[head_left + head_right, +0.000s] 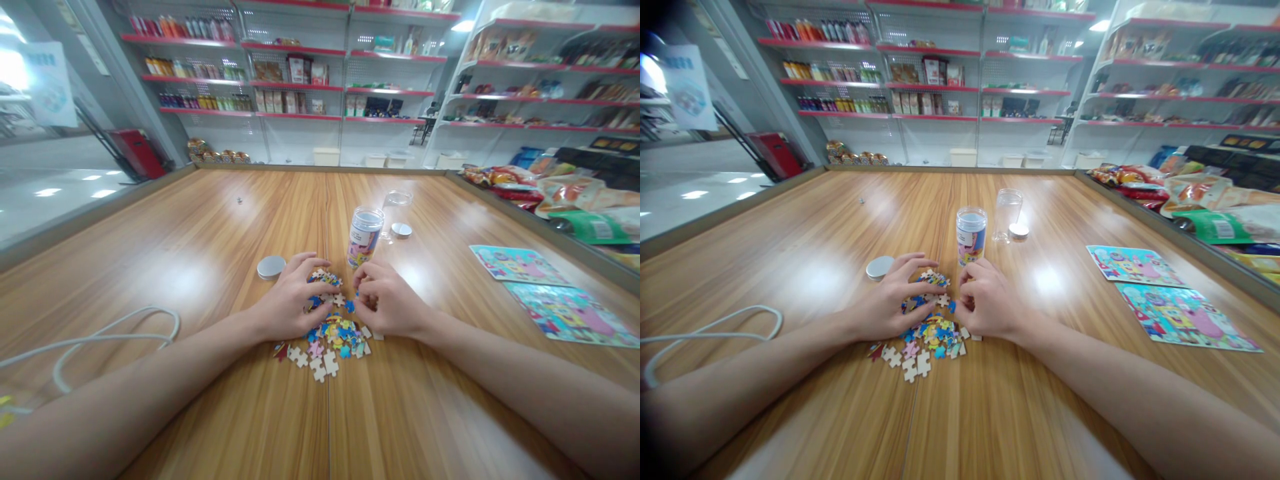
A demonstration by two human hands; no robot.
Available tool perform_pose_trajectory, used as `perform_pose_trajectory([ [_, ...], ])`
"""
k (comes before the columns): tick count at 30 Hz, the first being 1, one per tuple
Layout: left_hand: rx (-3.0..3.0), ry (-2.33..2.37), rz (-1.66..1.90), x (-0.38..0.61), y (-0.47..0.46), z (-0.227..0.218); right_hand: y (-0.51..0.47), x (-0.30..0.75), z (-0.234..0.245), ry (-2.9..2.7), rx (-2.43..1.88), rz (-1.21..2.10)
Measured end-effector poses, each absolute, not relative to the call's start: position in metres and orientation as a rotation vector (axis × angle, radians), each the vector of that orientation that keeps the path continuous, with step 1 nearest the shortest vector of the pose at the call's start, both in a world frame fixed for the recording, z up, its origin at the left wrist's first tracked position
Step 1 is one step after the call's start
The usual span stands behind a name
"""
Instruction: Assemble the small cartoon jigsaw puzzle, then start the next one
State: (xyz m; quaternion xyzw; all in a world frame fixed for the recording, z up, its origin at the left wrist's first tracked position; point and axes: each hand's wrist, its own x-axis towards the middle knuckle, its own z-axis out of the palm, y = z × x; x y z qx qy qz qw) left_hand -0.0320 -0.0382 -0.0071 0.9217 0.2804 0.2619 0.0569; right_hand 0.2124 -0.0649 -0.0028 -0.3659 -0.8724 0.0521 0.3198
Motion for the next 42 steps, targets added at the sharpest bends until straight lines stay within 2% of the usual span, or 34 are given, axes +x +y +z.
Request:
perform_pose_trajectory([
  [19,2.739,0.886,0.841,-0.031,-0.038,-0.005,-0.062,0.204,-0.005,-2.213,-0.905,0.187],
  [22,2.714,0.858,0.857,-0.030,-0.037,-0.005,-0.059,0.206,-0.005,-2.137,-0.929,0.112],
  [27,2.685,0.816,0.919,-0.030,-0.036,-0.002,-0.058,0.209,-0.008,-2.244,-1.034,-0.025],
  [37,2.682,0.820,1.163,-0.031,-0.032,-0.004,-0.068,0.203,-0.002,-2.403,-0.950,0.007],
  [42,2.694,0.768,1.091,-0.030,-0.031,-0.005,-0.065,0.205,-0.006,-2.333,-0.926,0.031],
])
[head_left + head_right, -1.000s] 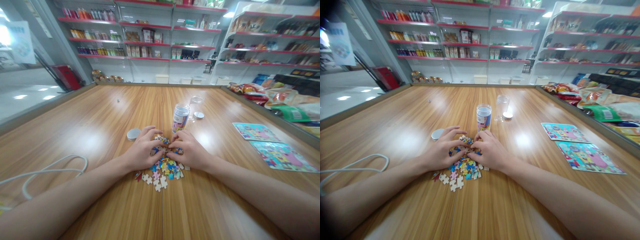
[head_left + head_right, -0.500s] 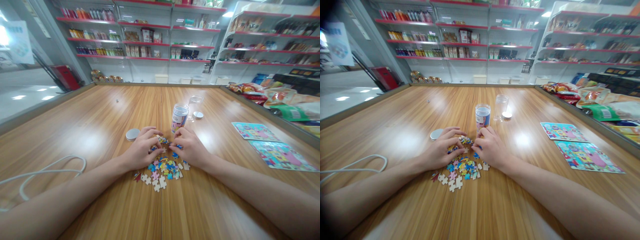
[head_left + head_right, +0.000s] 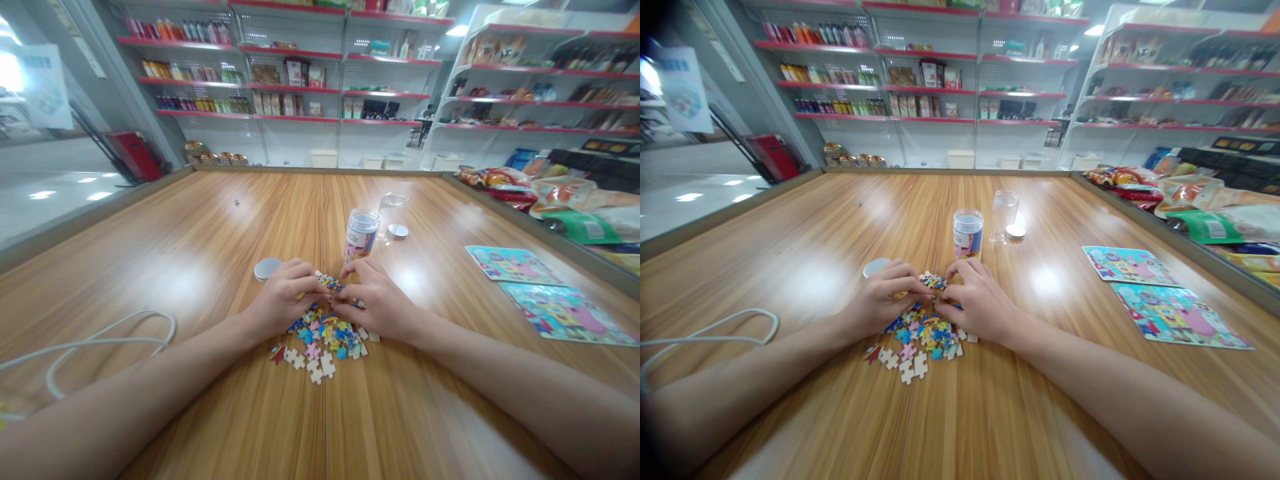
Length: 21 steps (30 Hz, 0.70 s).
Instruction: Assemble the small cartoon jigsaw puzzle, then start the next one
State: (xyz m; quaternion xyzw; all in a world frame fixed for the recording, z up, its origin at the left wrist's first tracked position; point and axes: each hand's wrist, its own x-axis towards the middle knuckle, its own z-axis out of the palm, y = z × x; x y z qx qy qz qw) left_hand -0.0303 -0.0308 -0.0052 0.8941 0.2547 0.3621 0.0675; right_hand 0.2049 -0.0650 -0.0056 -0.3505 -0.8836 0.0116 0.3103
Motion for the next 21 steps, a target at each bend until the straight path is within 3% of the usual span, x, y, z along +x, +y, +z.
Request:
perform_pose_trajectory([
  [21,2.707,0.678,0.925,-0.0287,-0.0380,-0.0006,-0.0626,0.2062,-0.0060,-2.262,-0.991,-0.020],
])
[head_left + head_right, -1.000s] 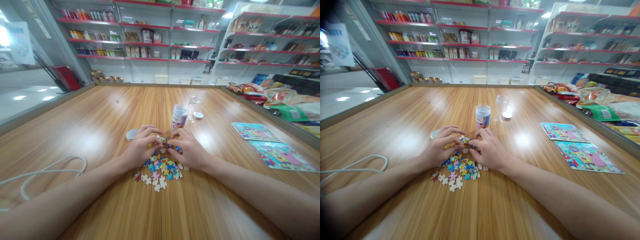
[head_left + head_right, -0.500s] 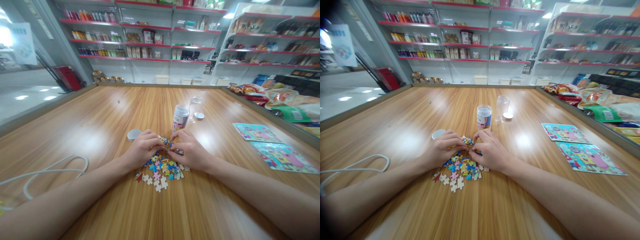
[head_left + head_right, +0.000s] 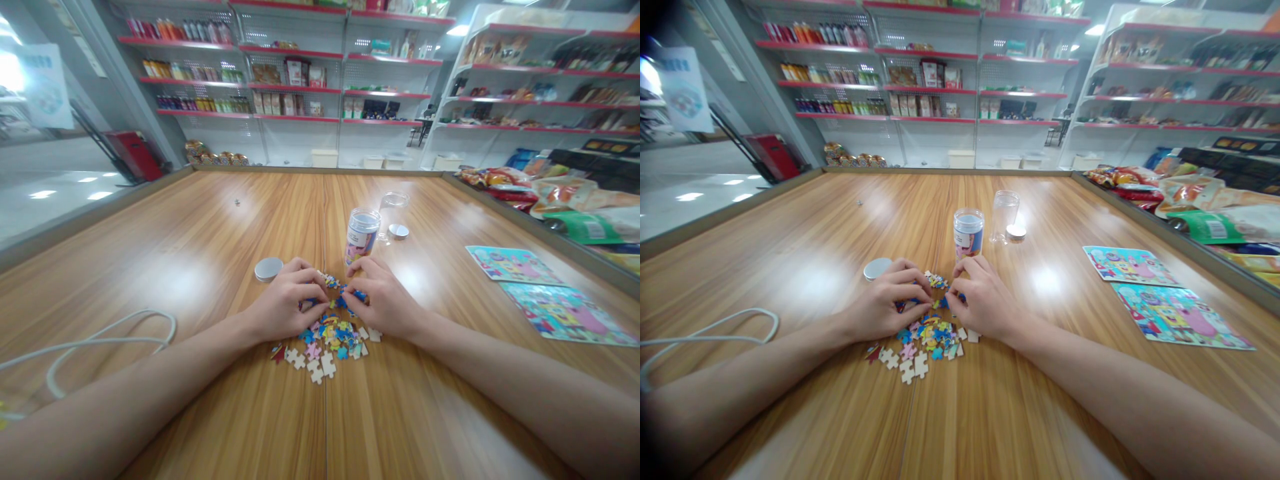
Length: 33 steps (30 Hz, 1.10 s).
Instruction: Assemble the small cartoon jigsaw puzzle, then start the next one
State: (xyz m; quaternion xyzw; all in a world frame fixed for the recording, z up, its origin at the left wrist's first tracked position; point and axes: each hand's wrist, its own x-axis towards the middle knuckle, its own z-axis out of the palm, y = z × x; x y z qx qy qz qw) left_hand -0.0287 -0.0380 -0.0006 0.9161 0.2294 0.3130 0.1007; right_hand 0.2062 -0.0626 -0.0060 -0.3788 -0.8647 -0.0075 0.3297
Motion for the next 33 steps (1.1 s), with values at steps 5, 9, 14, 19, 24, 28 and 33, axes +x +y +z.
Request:
perform_pose_trajectory([
  [5,2.678,0.821,0.981,-0.0296,-0.0389,-0.0001,-0.0624,0.2065,-0.0054,-2.264,-1.001,-0.016],
  [9,2.675,1.080,0.865,-0.0305,-0.0382,0.0001,-0.0630,0.2070,-0.0047,-2.280,-0.964,0.002],
  [14,2.677,1.247,0.686,-0.0299,-0.0386,0.0003,-0.0673,0.2066,-0.0016,-2.335,-0.913,0.057],
  [19,2.675,1.251,0.664,-0.0303,-0.0381,-0.0012,-0.0702,0.2062,0.0004,-2.360,-0.963,0.077],
  [24,2.689,1.245,0.656,-0.0309,-0.0375,-0.0023,-0.0684,0.2077,-0.0010,-2.359,-0.940,0.069],
  [28,2.661,1.246,0.633,-0.0302,-0.0379,-0.0008,-0.0687,0.2085,-0.0017,-2.355,-0.892,0.064],
  [33,2.600,1.249,0.615,-0.0286,-0.0385,0.0021,-0.0700,0.2094,-0.0004,-2.357,-0.848,0.052],
])
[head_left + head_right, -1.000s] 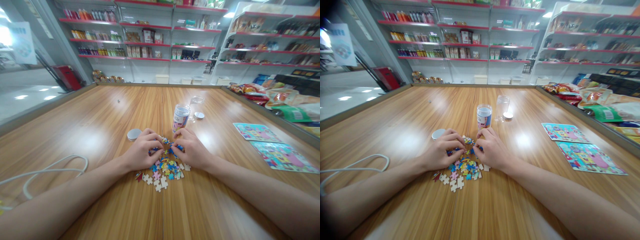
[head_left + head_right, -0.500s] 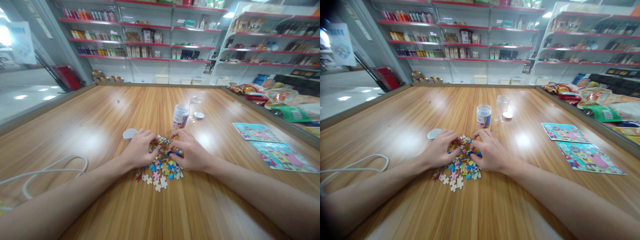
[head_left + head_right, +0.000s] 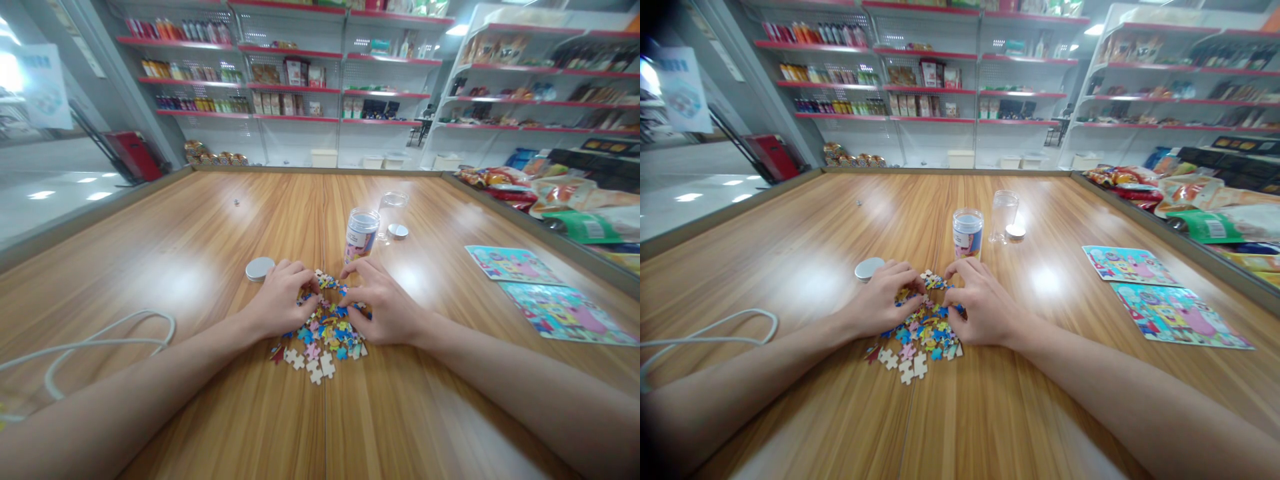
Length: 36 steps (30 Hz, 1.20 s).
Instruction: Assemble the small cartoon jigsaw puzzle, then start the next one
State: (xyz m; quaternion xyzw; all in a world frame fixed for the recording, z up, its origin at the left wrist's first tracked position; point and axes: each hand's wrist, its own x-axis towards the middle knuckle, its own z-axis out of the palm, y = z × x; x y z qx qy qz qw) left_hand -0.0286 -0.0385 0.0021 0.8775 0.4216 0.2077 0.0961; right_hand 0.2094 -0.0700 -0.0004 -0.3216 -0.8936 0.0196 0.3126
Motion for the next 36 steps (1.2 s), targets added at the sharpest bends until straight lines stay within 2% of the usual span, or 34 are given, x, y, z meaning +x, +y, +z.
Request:
perform_pose_trajectory([
  [8,2.575,1.202,0.613,-0.0276,-0.0394,0.0047,-0.0704,0.2078,0.0008,-2.377,-0.827,0.036],
  [24,2.607,1.077,0.859,-0.0287,-0.0356,-0.0041,-0.0709,0.2070,0.0029,-2.402,-0.861,0.076],
  [36,2.715,0.816,0.806,-0.0310,-0.0425,0.0034,-0.0700,0.2077,-0.0003,-2.385,-0.858,0.115],
])
